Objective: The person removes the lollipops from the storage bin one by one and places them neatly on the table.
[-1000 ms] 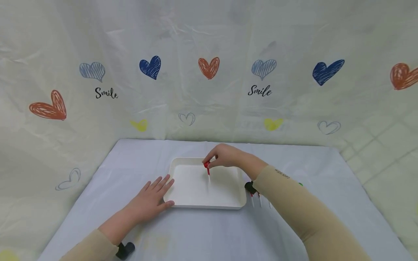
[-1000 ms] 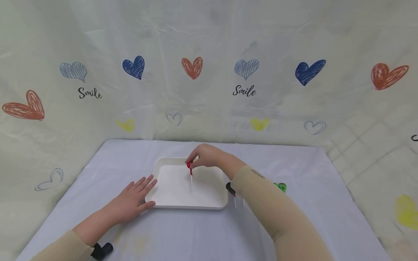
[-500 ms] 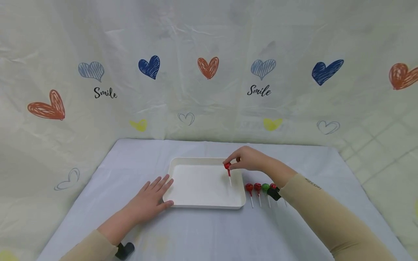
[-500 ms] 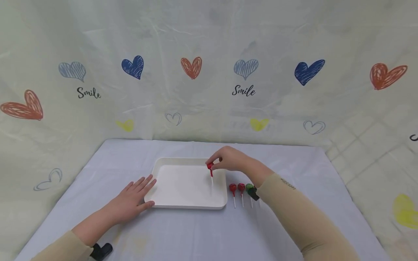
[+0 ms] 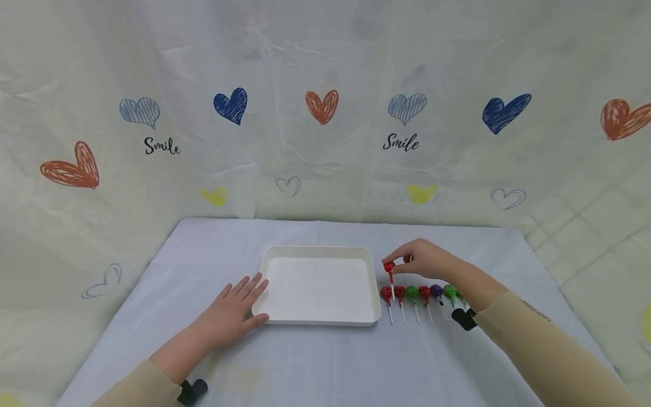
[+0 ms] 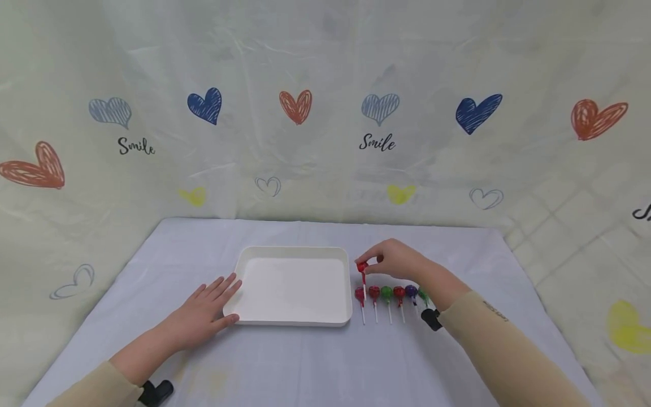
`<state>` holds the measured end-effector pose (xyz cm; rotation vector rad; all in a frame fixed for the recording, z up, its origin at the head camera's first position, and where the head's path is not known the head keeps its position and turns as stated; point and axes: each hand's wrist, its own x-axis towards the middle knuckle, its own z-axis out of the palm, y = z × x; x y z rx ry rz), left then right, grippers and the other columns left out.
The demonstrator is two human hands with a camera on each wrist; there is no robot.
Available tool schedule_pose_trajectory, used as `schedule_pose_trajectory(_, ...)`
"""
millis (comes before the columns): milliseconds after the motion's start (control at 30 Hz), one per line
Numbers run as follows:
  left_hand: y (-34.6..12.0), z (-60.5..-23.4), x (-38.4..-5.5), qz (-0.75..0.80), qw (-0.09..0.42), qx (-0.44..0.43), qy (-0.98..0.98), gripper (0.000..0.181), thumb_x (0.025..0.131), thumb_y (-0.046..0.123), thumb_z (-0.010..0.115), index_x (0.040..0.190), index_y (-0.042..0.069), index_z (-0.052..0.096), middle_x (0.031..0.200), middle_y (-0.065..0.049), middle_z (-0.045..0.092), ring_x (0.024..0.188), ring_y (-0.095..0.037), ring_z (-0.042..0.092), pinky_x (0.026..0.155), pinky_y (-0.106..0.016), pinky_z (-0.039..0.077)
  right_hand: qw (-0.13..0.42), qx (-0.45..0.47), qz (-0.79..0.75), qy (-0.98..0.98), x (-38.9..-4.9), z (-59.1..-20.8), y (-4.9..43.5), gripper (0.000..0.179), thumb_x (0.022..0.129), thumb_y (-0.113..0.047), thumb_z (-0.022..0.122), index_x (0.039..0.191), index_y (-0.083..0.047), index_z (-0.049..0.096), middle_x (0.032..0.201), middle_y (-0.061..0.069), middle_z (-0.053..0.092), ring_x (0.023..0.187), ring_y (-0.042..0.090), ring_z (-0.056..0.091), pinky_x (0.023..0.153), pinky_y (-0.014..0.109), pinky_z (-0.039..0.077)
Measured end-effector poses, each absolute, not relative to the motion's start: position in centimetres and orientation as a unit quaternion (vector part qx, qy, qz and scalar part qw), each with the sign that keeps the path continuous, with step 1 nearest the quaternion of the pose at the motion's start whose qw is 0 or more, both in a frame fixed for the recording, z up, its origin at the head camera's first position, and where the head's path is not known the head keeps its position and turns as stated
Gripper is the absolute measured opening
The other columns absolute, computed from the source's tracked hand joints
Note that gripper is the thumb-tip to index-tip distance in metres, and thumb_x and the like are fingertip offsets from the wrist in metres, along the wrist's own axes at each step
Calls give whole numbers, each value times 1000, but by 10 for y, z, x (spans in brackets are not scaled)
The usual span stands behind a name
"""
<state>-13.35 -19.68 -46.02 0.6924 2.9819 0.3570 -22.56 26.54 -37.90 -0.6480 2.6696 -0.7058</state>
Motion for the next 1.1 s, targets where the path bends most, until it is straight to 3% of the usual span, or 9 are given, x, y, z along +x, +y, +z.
schedule_pose_trajectory(133,-197,-459,-133,126,27,230,965,80,96,62,49,158,16,29,164,-6,22,147,-38,22,115,-63,16,151,-200,-244,937,-219,-381,285,32,90,-25,75,121,-18,73,104,0,71,70,17,51,59,30,47)
schedule_pose_trajectory(233,-197,-460,-134,125,33,225,966,80,96,62,50,158,18,27,165,-4,20,149,-36,20,116,-61,15,152,-179,-239,942,-214,-383,298,33,90,-24,74,122,-18,73,93,4,69,69,19,50,58,30,47)
schedule_pose_trajectory(400,-197,-462,-135,120,43,214,968,80,96,61,50,159,19,24,166,-1,17,150,-32,17,118,-58,12,143,-169,-227,948,-206,-387,320,31,90,-24,74,120,-17,74,92,-1,68,71,17,49,58,29,44)
schedule_pose_trajectory(633,-198,-463,-136,128,37,215,968,80,95,60,53,158,19,26,165,-2,18,150,-33,18,118,-59,13,135,-166,-227,950,-195,-387,349,31,89,-25,74,119,-15,74,76,2,60,66,15,46,54,27,41)
schedule_pose_trajectory(1100,-200,-467,-138,121,31,218,968,81,95,66,47,159,20,26,165,-1,18,150,-32,19,118,-59,14,128,-125,-195,964,-179,-391,412,37,88,-27,75,122,-11,72,92,-2,65,76,17,47,54,24,42)
